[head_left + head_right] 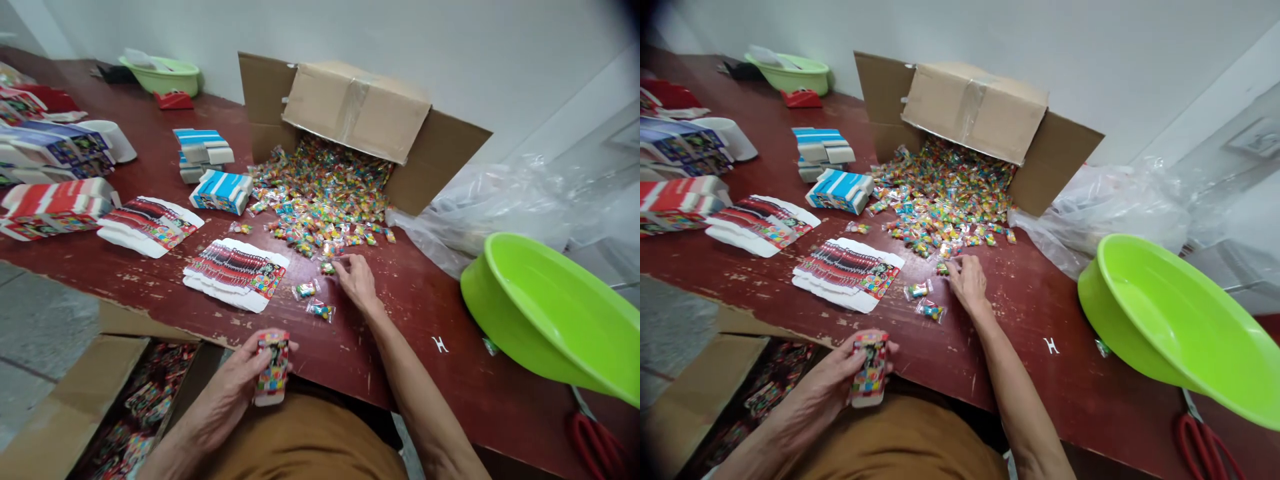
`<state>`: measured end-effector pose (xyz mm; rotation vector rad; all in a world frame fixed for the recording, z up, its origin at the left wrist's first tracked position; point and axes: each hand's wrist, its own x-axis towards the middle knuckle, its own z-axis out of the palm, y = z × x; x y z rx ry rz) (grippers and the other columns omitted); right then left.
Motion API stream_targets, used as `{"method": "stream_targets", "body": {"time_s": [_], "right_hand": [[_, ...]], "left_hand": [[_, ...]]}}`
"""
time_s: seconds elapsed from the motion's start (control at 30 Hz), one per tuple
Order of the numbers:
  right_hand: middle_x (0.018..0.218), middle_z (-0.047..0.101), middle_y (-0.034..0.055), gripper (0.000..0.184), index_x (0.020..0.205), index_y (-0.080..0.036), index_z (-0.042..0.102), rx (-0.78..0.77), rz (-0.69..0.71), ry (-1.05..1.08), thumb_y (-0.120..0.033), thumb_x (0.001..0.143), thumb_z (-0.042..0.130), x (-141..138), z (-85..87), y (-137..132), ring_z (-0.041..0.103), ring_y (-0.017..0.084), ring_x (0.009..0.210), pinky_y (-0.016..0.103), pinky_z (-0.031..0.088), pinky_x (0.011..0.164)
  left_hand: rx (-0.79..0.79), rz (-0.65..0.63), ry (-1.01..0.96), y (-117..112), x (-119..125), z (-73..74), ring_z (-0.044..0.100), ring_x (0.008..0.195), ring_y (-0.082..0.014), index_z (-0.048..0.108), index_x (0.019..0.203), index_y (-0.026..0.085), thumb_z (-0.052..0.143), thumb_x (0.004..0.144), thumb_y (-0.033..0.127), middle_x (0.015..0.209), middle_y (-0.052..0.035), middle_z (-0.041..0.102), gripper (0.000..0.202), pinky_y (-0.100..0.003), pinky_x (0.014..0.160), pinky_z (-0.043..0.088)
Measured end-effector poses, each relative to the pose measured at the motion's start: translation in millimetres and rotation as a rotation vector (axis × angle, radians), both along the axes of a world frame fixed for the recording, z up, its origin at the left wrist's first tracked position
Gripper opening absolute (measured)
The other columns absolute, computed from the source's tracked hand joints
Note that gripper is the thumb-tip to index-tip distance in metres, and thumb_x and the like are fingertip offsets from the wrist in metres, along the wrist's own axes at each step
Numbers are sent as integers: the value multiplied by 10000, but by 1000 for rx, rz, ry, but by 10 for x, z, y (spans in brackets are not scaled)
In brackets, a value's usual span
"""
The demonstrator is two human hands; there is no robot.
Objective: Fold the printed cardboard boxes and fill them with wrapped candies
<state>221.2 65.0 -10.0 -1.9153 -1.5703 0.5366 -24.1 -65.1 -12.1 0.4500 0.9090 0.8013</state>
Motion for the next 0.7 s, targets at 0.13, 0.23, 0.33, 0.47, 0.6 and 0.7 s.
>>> {"method": "stream_targets", "body": {"time_s": [0.13, 0.23, 0.33, 0.47, 0.6, 0.7], "right_hand": [[1106, 649, 163, 359, 959, -167, 723, -54, -71, -30, -491, 805, 720, 132, -138, 138, 592, 346, 1098, 460, 435, 937], [969, 684, 104, 325, 823, -199, 709, -78, -73, 33, -501, 725, 780, 112, -192, 162, 621, 323, 1014, 435, 443, 890], [789, 678, 37, 274, 756, -206, 662, -77, -66, 145, -445, 702, 786, 90, -184, 173, 641, 249, 835, 372, 464, 796], [754, 668, 7, 224, 819, -197, 616, -18, 5, 337, -410, 782, 672, 28, -49, 41, 620, 171, 705, 290, 479, 684], [791, 675, 8, 231, 918, -189, 629, -30, 286, 593, -391, 811, 657, -170, 207, -307, 617, 144, 679, 258, 488, 631], [842, 689, 12, 146, 973, -191, 642, -43, 553, 662, -295, 871, 627, -336, 357, -539, 628, 134, 719, 260, 499, 678]], "left_hand": [[52, -86, 223, -83, -393, -36, 659, 734, -191, 690, 908, 191, 867, 687, 356, 810, -27, 731, 328, -297, 720, 532], [186, -304, 475, -84, -744, -72, 618, 671, -198, 718, 834, 195, 847, 644, 429, 707, -8, 708, 328, -264, 629, 477], [182, -563, 596, -69, -999, -144, 581, 635, -187, 762, 825, 216, 847, 589, 418, 693, 10, 690, 322, -245, 568, 435], [176, -471, 530, -26, -1000, -177, 620, 729, -207, 721, 935, 224, 811, 658, 492, 794, -20, 705, 396, -265, 642, 478], [214, -267, 413, 78, -658, -22, 633, 693, -178, 581, 1100, 223, 726, 786, 474, 868, -34, 694, 427, -273, 648, 482], [321, -320, 348, 172, -364, 119, 573, 641, -135, 521, 1089, 235, 659, 829, 353, 828, 12, 648, 317, -256, 624, 472]]}}
